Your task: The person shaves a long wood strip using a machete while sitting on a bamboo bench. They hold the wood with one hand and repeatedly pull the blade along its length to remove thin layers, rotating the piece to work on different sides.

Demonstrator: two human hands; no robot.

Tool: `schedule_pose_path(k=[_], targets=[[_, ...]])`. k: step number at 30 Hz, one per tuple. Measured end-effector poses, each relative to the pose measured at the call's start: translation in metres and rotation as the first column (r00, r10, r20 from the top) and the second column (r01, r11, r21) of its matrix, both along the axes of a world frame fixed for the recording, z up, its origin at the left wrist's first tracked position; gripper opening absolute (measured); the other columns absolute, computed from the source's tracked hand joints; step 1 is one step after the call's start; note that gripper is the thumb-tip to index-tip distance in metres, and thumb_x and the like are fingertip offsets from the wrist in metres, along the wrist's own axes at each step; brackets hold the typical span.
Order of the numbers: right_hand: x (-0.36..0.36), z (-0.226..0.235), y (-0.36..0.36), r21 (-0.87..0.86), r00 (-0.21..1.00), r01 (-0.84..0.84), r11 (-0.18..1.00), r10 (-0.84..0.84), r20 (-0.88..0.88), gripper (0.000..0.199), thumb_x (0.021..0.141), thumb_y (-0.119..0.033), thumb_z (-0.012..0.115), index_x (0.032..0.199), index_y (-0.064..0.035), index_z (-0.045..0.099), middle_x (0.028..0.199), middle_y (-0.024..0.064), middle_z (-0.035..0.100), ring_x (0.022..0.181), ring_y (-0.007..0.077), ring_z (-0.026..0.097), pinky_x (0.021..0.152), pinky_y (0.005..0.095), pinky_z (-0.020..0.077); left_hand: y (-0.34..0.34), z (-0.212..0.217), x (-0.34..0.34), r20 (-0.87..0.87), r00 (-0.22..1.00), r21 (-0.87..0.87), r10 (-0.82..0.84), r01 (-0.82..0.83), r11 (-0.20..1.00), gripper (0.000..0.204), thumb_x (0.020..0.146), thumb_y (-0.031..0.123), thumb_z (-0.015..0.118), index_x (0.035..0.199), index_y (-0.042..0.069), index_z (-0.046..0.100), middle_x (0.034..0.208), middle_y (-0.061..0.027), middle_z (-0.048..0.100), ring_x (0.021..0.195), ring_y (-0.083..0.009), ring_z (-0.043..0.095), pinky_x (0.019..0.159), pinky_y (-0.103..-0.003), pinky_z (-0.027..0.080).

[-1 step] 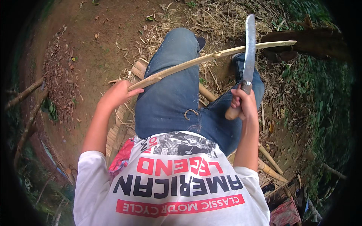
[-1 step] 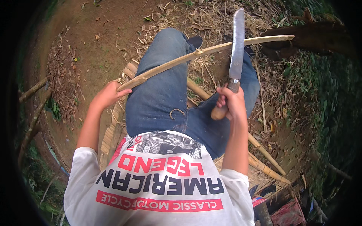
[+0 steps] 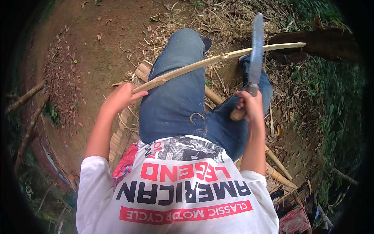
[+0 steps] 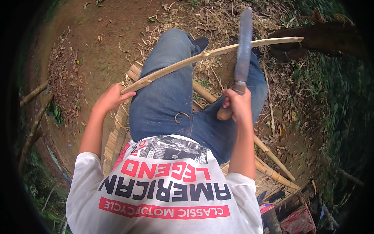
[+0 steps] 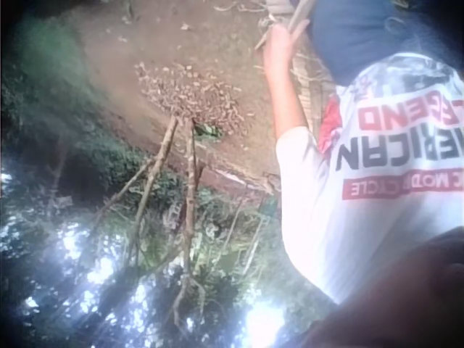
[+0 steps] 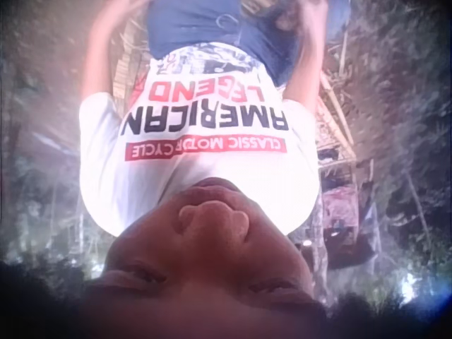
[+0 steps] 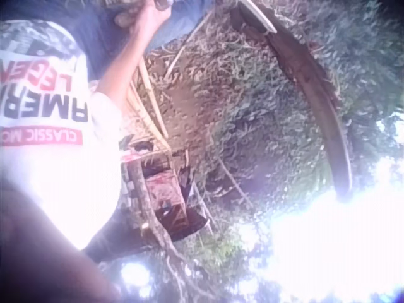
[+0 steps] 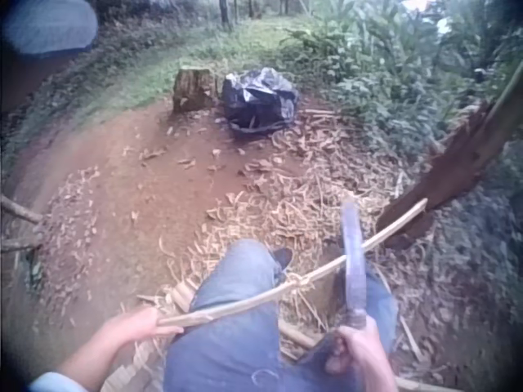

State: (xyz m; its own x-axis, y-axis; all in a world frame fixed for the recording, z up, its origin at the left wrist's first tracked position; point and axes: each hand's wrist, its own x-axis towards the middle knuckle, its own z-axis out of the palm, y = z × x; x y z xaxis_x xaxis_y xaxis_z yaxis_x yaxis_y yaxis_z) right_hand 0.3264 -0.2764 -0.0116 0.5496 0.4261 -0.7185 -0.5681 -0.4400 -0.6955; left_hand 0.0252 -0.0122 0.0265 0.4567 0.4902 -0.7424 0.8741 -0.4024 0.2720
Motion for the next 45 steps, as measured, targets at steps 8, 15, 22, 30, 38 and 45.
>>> schedule_pose_path(k=[8,15,22,30,38,45], targets=[[-0.008,-0.001,-0.013,0.068,0.876,-0.309,0.949,0.311,-0.368,0.022,0.074,0.008,0.064,0.082,-0.0033,0.047,0.056,0.0036,0.049,0.041,0.0135,0.046,0.039,0.0293,0.0372,0.019,0.014,0.001,-0.078,0.982,0.076,-0.172,0.178,0.981,0.072,0.08,0.063,0.066,0.067,-0.008,0.058,0.063,-0.0242,0.056,0.061,-0.0383,0.057,0.06,-0.046,0.046],[-0.008,0.008,-0.017,0.189,0.92,0.023,0.982,0.053,-0.388,0.021,0.076,0.004,0.064,0.081,-0.0064,0.046,0.057,0.0025,0.048,0.041,0.011,0.043,0.039,0.0269,0.0361,0.008,0.007,0.005,-0.044,0.993,0.067,-0.112,0.115,0.991,0.07,0.08,0.06,0.067,0.068,-0.008,0.058,0.06,-0.0226,0.053,0.055,-0.0343,0.053,0.059,-0.045,0.044],[-0.032,0.0,0.006,-0.028,0.927,-0.299,0.954,0.283,-0.246,0.017,0.076,0.006,0.063,0.082,-0.0019,0.049,0.059,0.0052,0.051,0.044,0.0142,0.048,0.041,0.0302,0.0403,0.023,0.017,0.005,-0.117,0.987,0.036,-0.108,0.113,0.993,0.069,0.08,0.06,0.068,0.066,-0.007,0.059,0.059,-0.0201,0.053,0.054,-0.0327,0.052,0.058,-0.045,0.044],[0.008,0.008,-0.025,0.215,0.875,-0.145,0.966,0.226,-0.428,0.026,0.074,0.004,0.065,0.078,-0.0072,0.043,0.052,0.001,0.042,0.039,0.0106,0.041,0.038,0.0262,0.0343,0.013,0.01,0.009,-0.093,0.985,0.033,-0.142,0.146,0.989,0.073,0.08,0.065,0.064,0.065,-0.006,0.059,0.064,-0.0229,0.058,0.062,-0.0365,0.06,0.062,-0.045,0.048],[-0.039,0.0,0.005,-0.079,0.904,-0.391,0.917,0.366,-0.222,0.022,0.075,0.005,0.067,0.087,-0.0006,0.049,0.06,0.0058,0.054,0.047,0.016,0.053,0.042,0.0313,0.0423,0.021,0.013,0.004,-0.121,0.989,0.021,-0.087,0.09,0.996,0.069,0.082,0.058,0.067,0.067,-0.008,0.057,0.058,-0.0211,0.052,0.054,-0.0322,0.052,0.058,-0.044,0.045],[0.0,0.002,-0.023,0.279,0.831,-0.104,0.955,0.238,-0.503,0.029,0.071,0.006,0.065,0.084,-0.0077,0.042,0.052,-0.0004,0.041,0.037,0.0091,0.039,0.036,0.0252,0.0326,0.008,0.007,0.005,-0.057,0.993,-0.012,-0.102,0.101,0.995,0.068,0.084,0.06,0.063,0.072,-0.007,0.061,0.065,-0.0229,0.058,0.062,-0.037,0.059,0.064,-0.045,0.049]])
